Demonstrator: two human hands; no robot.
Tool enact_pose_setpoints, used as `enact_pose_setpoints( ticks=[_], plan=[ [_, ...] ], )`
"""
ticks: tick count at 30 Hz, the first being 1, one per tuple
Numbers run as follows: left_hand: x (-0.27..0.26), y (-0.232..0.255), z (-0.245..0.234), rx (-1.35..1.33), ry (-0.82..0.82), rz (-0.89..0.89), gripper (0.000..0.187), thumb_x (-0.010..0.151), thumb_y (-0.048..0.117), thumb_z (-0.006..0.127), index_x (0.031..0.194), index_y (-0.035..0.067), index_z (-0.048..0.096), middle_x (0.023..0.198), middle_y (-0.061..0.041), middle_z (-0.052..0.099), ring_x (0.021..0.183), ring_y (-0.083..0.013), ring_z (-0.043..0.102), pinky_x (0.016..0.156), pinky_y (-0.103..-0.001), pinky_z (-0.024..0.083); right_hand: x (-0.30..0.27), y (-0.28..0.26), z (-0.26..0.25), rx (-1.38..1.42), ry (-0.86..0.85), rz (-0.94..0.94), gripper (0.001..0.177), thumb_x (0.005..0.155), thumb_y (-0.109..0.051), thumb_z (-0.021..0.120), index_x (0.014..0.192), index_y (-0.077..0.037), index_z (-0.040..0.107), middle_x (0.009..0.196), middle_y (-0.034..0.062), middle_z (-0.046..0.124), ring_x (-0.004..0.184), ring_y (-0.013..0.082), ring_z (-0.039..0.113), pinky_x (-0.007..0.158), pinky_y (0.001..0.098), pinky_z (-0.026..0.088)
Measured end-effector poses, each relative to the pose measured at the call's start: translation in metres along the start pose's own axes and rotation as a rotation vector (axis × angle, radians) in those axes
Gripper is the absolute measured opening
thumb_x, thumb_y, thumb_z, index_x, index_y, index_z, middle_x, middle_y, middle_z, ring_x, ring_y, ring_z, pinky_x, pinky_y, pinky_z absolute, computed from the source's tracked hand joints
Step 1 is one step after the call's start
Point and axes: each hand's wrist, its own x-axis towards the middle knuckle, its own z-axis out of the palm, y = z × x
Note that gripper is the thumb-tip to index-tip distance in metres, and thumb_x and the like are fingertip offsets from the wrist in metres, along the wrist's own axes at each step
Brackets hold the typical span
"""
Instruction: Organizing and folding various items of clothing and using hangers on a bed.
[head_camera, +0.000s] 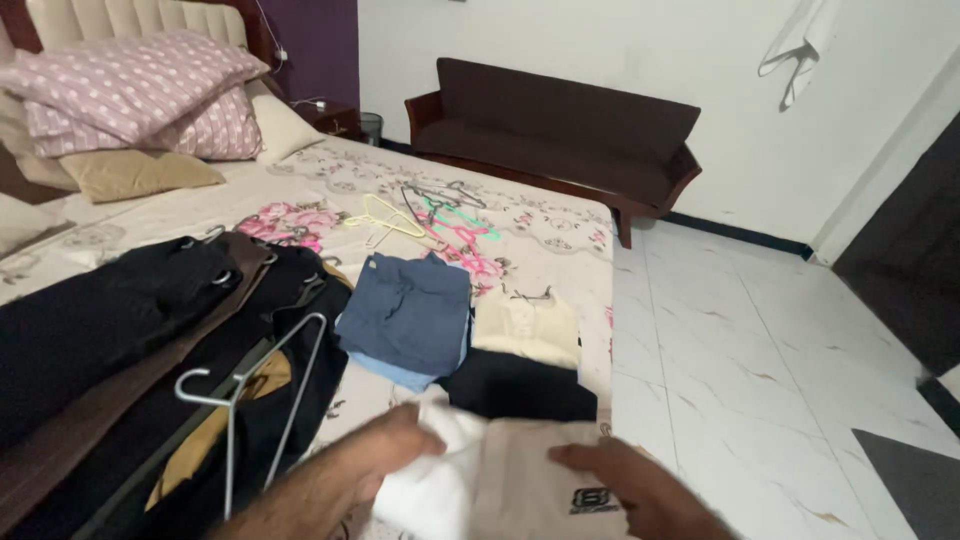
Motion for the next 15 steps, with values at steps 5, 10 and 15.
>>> enact_pose_setpoints(
  ticks=[5, 10, 15],
  plan=[
    [0.052, 0.037, 0.012, -0.120, 0.021, 0.236, 0.061, 0.085, 0.010, 0.068, 0.143, 0.006, 0.051, 0.123, -0.016, 0.071, 0.101, -0.0267, 0.072, 0.081, -0.043, 0.061, 0.039, -0.139, 0.044, -0.114, 0.011, -0.113, 0.057, 0.085, -0.023, 0.073, 0.136, 0.000, 0.065, 0.123, 0.0191, 0.070, 0.115, 0.0328, 0.071, 0.093, 0.0430, 0.059],
    [0.121, 0.003, 0.012, 0.036, 0.311, 0.381, 0.076, 0.091, 0.025, 0.073, 0.154, 0.012, 0.033, 0.133, -0.015, 0.062, 0.116, -0.0258, 0.062, 0.098, -0.040, 0.053, 0.145, -0.056, -0.044, -0.572, 0.606, -0.112, 0.079, 0.085, -0.037, 0.076, 0.141, 0.010, 0.048, 0.122, 0.0324, 0.069, 0.112, 0.0439, 0.067, 0.092, 0.0476, 0.055],
    [0.144, -0.015, -0.044, 0.246, 0.458, 0.220, 0.071, 0.088, 0.032, 0.075, 0.149, 0.012, 0.044, 0.131, -0.020, 0.065, 0.119, -0.0316, 0.064, 0.101, -0.041, 0.053, 0.150, -0.088, 0.003, -0.827, 0.628, -0.094, 0.078, 0.086, -0.039, 0.079, 0.147, -0.002, 0.047, 0.134, 0.0251, 0.063, 0.119, 0.0372, 0.066, 0.099, 0.0450, 0.054]
  ],
)
